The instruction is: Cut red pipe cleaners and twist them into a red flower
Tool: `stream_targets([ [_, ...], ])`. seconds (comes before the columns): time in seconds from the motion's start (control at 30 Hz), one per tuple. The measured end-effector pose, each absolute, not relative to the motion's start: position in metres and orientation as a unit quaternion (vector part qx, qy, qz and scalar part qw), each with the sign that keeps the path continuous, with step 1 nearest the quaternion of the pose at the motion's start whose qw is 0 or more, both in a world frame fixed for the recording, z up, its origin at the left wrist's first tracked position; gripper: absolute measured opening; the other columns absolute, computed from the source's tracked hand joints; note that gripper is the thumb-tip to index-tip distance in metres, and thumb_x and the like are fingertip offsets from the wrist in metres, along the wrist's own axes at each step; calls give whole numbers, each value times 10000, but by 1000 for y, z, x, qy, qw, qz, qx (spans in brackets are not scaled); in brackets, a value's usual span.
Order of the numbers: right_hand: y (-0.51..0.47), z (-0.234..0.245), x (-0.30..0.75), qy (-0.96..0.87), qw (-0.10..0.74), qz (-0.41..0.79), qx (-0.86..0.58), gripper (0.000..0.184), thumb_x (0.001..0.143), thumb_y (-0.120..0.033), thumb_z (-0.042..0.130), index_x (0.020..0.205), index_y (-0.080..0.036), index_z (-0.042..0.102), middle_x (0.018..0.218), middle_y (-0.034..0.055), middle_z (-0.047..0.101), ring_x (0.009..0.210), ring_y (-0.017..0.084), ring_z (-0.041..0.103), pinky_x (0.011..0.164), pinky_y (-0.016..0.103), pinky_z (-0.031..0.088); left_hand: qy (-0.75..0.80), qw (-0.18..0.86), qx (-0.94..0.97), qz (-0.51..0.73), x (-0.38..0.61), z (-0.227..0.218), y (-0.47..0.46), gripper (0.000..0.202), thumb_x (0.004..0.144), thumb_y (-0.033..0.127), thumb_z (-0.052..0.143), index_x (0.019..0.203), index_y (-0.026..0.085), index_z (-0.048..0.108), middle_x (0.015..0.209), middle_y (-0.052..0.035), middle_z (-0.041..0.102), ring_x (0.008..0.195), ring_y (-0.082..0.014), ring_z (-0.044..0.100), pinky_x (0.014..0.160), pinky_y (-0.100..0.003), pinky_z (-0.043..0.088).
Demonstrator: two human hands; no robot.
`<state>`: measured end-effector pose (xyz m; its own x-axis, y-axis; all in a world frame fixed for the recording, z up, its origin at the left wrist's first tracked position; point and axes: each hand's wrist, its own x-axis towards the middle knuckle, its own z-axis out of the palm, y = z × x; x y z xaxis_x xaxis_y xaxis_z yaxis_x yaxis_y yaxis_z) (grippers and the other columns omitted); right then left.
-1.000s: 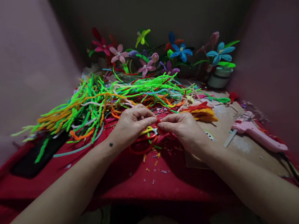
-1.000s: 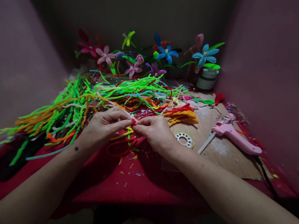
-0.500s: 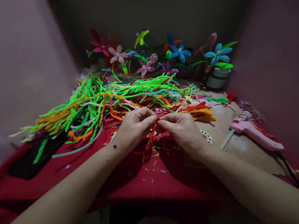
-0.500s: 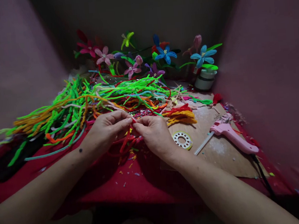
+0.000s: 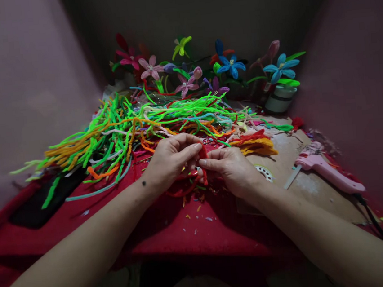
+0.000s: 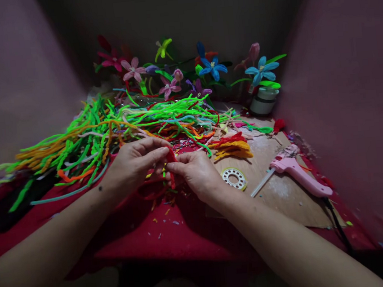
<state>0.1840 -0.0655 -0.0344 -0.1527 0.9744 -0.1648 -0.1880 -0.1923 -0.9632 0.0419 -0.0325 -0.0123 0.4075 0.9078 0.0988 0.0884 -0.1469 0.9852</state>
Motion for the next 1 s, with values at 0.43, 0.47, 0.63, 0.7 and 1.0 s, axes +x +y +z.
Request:
stream_targets([
  [0.43,-69,-34,177,-552,441,492,-508,216,797,-199,506,594,-162,568,459,-50,479,410,73,448,425,198,330,434,582,562,397,52,-18,-30,230,715,299,669,583,127,589,384,57,431,319,-36,335,322,-159,230],
  [0.47,-70,-34,177,-541,444,509,-501,228,797,-208,507,578,-164,554,454,-51,476,408,75,459,424,197,337,436,570,571,399,51,-17,-30,228,712,289,671,576,124,591,388,54,434,324,-34,333,323,-160,223],
  [0.63,-68,-37,181,-458,467,588,-476,210,715,-282,620,566,-149,555,492,-22,555,410,82,489,459,222,394,397,623,571,358,45,-17,-23,230,718,333,675,618,142,594,413,59,436,341,-45,336,346,-176,250],
  [0.7,-67,-38,182,-445,466,603,-470,212,679,-297,659,566,-140,572,506,-3,585,411,81,489,456,225,385,391,627,574,352,44,-19,-22,258,714,347,679,593,144,575,419,57,436,350,-47,340,357,-181,254],
  [1.0,-70,-36,177,-453,501,541,-501,312,682,-268,682,474,-167,474,454,-5,576,382,71,449,401,212,304,460,427,656,419,53,-12,-33,230,733,276,629,559,126,627,396,62,377,385,-43,286,371,-190,179],
])
